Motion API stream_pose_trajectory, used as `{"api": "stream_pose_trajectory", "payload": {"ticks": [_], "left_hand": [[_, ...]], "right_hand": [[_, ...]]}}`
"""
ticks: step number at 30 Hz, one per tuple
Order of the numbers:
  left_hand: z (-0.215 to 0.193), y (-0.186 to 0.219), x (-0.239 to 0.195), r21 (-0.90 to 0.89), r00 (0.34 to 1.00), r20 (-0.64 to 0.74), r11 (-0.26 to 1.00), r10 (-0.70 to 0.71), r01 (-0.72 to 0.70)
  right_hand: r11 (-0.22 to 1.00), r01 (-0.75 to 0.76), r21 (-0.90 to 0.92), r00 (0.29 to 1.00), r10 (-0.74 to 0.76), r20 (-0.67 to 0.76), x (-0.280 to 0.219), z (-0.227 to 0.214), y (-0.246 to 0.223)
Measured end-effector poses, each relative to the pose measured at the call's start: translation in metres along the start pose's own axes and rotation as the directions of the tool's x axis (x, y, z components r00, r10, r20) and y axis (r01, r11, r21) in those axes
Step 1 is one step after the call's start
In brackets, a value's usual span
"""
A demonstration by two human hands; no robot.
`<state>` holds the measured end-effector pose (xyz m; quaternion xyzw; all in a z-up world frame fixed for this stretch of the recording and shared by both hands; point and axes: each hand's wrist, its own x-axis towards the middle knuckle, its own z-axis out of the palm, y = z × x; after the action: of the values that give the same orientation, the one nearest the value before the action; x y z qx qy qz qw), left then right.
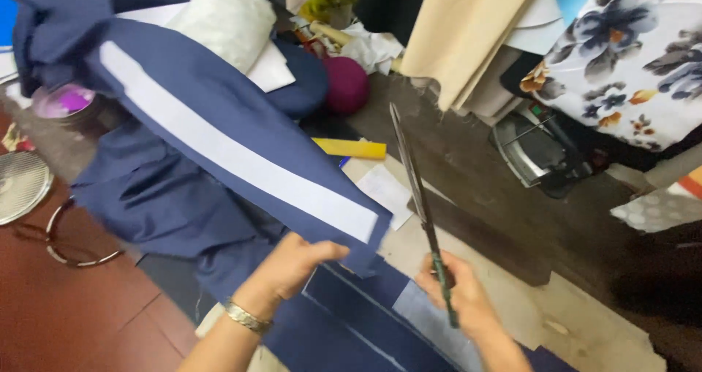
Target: Cutting out fabric pieces from a larger sheet using tailor's scissors following a pattern.
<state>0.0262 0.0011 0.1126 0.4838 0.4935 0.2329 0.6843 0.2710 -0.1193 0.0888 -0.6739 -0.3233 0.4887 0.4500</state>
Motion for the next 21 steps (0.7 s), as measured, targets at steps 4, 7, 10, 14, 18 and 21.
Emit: {"api": "stream_pose_trajectory", "payload": {"ticks": [4,7,10,14,18,21], "left_hand": [[0.021,-0.030,-0.031,-0.108,0.980,0.184,0.993,0.076,-0.057],[0.015,-0.016,-0.064,0.064,0.969,0.238,0.997,-0.066,0.052],[-0.007,-0.043,-0.050,-0.401,0.988,0.062,0.910,0.143,-0.106],[-0.085,-0.042,0.007,-0.814,0.976,-0.174,0.576,-0.127,-0.070],[-0.163,-0.019,0.058,-0.765,0.883,-0.447,0.573,-0.145,-0.293],[-0.219,-0.019,0.111,-0.633,0.771,-0.618,0.679,-0.154,-0.372]], "right_hand": [[0.975,-0.072,0.208,0.997,0.072,0.007,-0.031,0.069,-0.011],[0.991,-0.050,0.125,0.996,0.059,-0.066,-0.045,0.096,-0.012],[0.960,-0.098,0.263,0.990,0.122,-0.075,-0.061,0.098,0.003],[0.958,-0.190,0.215,0.970,0.217,-0.112,-0.098,0.083,0.005],[0.889,-0.402,0.219,0.883,0.439,-0.165,-0.128,0.063,0.025],[0.853,-0.445,0.272,0.824,0.509,-0.248,-0.149,0.053,0.029]]}}
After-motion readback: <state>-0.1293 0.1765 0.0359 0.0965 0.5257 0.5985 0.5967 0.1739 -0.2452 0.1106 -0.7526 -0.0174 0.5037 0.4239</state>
